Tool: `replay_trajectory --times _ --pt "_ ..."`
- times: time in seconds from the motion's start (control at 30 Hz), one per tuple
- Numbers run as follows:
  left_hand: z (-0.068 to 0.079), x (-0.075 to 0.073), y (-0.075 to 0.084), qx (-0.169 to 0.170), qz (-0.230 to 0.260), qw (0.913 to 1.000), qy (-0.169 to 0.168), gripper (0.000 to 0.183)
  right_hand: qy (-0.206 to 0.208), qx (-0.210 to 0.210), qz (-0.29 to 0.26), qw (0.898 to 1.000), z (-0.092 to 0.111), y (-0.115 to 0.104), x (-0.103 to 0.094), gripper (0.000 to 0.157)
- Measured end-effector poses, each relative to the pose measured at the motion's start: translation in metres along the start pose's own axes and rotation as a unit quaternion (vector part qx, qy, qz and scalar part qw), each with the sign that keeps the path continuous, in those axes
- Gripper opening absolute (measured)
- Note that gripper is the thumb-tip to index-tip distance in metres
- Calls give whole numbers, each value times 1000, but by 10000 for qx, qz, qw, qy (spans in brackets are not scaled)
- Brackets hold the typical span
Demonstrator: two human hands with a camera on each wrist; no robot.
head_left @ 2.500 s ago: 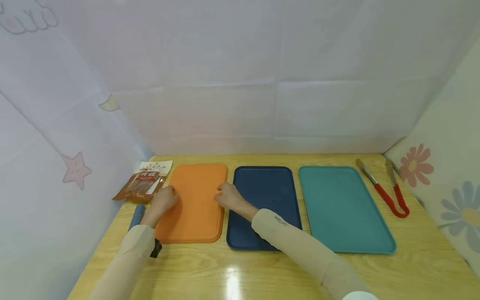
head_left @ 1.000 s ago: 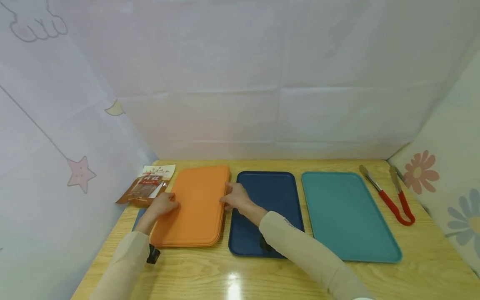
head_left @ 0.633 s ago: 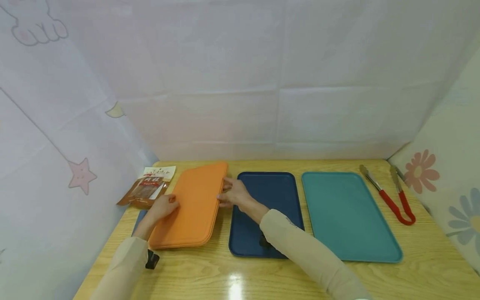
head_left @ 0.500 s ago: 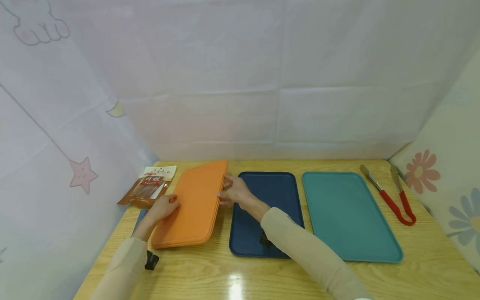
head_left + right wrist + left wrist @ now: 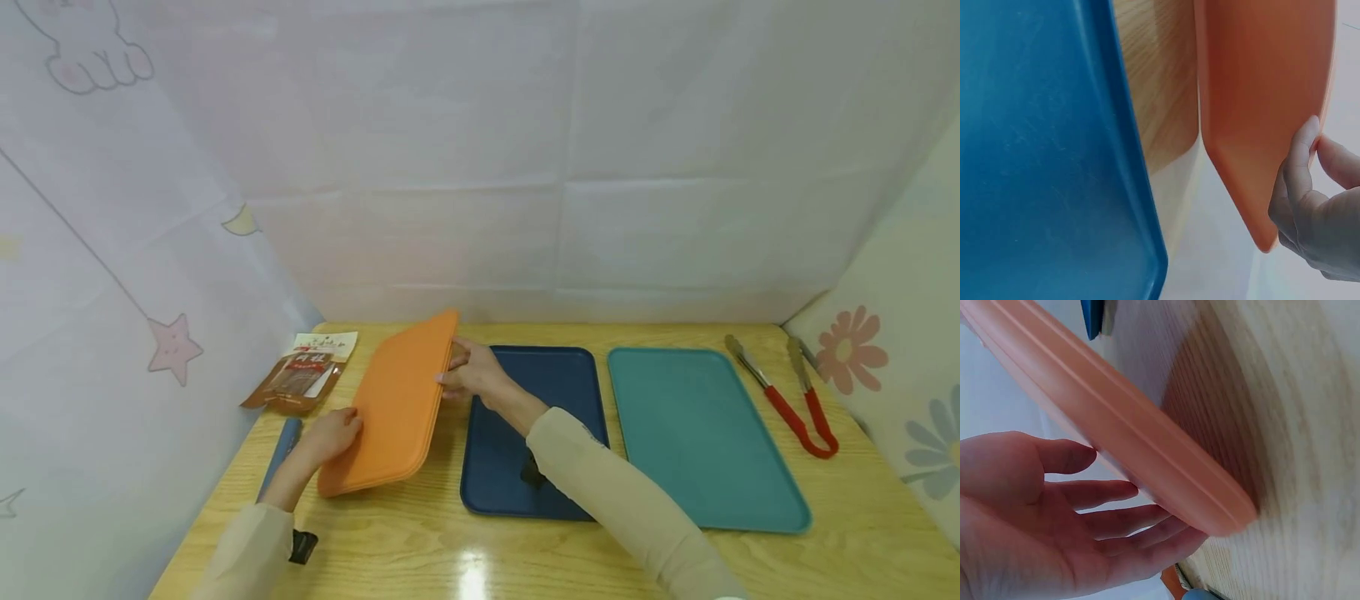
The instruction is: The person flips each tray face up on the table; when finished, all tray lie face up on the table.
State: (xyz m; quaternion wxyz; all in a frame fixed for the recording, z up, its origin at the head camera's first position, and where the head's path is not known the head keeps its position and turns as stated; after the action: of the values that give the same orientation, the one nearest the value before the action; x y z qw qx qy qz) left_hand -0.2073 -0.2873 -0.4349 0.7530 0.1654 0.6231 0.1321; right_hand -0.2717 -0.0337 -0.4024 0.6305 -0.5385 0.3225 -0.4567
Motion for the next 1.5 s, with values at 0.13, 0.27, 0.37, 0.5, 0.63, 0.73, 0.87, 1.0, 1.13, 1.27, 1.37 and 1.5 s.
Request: replay_trajectory --times 0.13,0.27,0.37,0.5,0.63,0.73,0.87,1.0,1.13,1.27,1.37,1.5 --pt "18 0 5 157 229 9996 -69 46 -16 -31 -6 10000 2 -7 -2 86" --pt "34 2 5 208 640 9974 -239 58 -9 -35 -50 10000 3 -14 -4 87" --pt "42 5 3 261 971 9942 -385 68 28 -72 -91 9999 3 -21 -5 88" --pt "49 5 1 601 1291 9883 -547 72 22 -147 -130 9998 2 -27 -5 86" --pt "56 5 -5 838 1642 9791 -859 74 -64 -210 -137 9997 3 -30 -5 84" --pt "60 6 -9 912 1852 9740 -933 78 -44 -264 -93 9996 2 -32 -4 83" --pt "63 9 -11 1021 1731 9783 -497 80 -5 -350 -80 9994 1 -34 -2 82" --pt "68 15 -8 994 1656 9811 -83 74 10 -328 -140 9994 3 -37 0 82" --pt "71 21 -3 940 1680 9813 70 72 101 -318 -258 9991 7 -42 2 82" --pt "74 24 2 865 1694 9815 218 78 104 -333 -439 9984 8 -46 4 82" --pt "77 26 5 849 1669 9814 418 77 80 -347 -488 9982 9 -48 6 82" --pt "83 29 9 879 1632 9806 643 73 48 -367 -412 9985 11 -49 7 81"
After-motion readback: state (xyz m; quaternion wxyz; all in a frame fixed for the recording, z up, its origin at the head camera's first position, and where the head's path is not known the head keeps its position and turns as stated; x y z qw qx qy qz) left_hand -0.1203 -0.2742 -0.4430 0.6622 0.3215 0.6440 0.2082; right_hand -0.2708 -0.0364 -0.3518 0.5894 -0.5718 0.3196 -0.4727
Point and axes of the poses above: each hand's wrist, its own z-axis away from the middle knuckle, its own x-axis out of the palm, y = z × x, the point moved 2 cm from there along -z, towards the middle knuckle, and after that the axes turned 1 degree about y, right-handed, at the moved point
